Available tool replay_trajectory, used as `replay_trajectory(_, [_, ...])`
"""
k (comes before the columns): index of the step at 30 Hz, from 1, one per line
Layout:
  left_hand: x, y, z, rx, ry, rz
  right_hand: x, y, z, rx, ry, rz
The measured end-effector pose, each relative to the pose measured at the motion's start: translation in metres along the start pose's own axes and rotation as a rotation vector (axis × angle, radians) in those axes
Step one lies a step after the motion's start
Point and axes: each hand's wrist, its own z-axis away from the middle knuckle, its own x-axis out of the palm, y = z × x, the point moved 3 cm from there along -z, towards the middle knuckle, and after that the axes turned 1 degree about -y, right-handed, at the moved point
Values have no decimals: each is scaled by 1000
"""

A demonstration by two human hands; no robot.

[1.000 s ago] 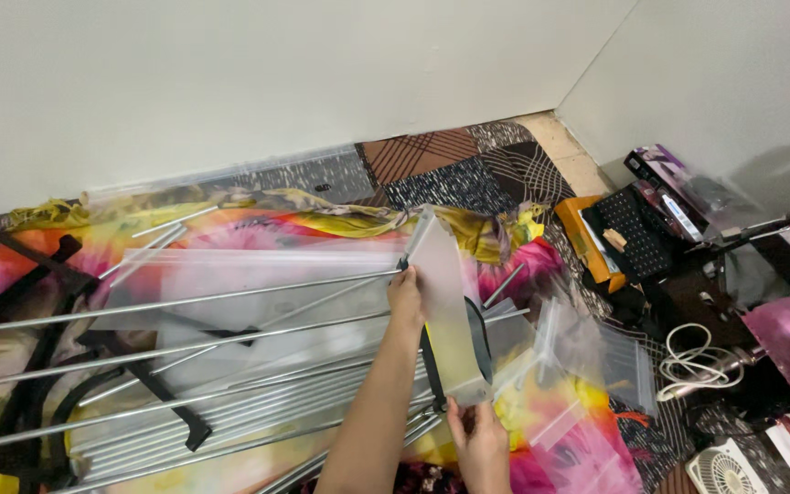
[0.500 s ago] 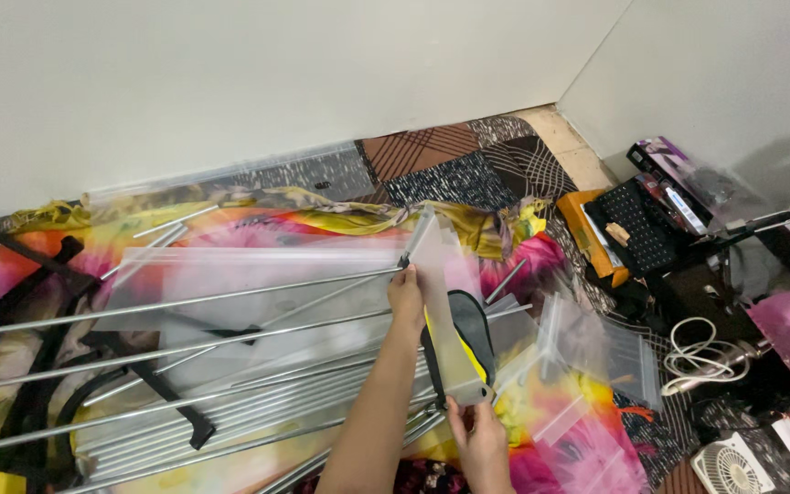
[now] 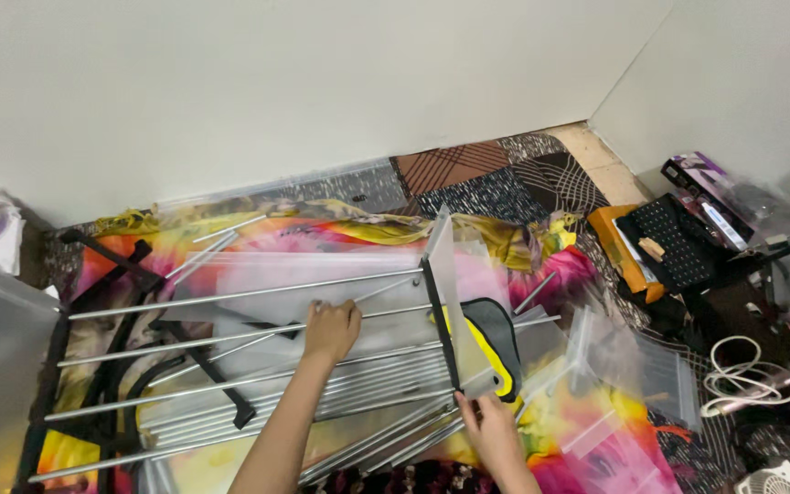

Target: The person assembles a metal rack by inserting translucent plastic panels into the frame and securing them with metal rods. They handle the panels and rods one at a time, adjusting the frame as needed.

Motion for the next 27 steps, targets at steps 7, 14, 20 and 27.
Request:
replay_trajectory(7, [-39,-8,-19,80,152,-78,11,-62,3,-139,56,-240])
replay_trajectory(14, [-23,-56,-68,62,261,-415,51,-131,-21,-1,-291,-163])
replay_trajectory(20, [-39,-66,-54,57,264,-201,94,-156,-27,-110,-262,-261])
replay_trajectory(27, [-102,10,63,-34,352,444,81,-106,-53,-47,-440,-402])
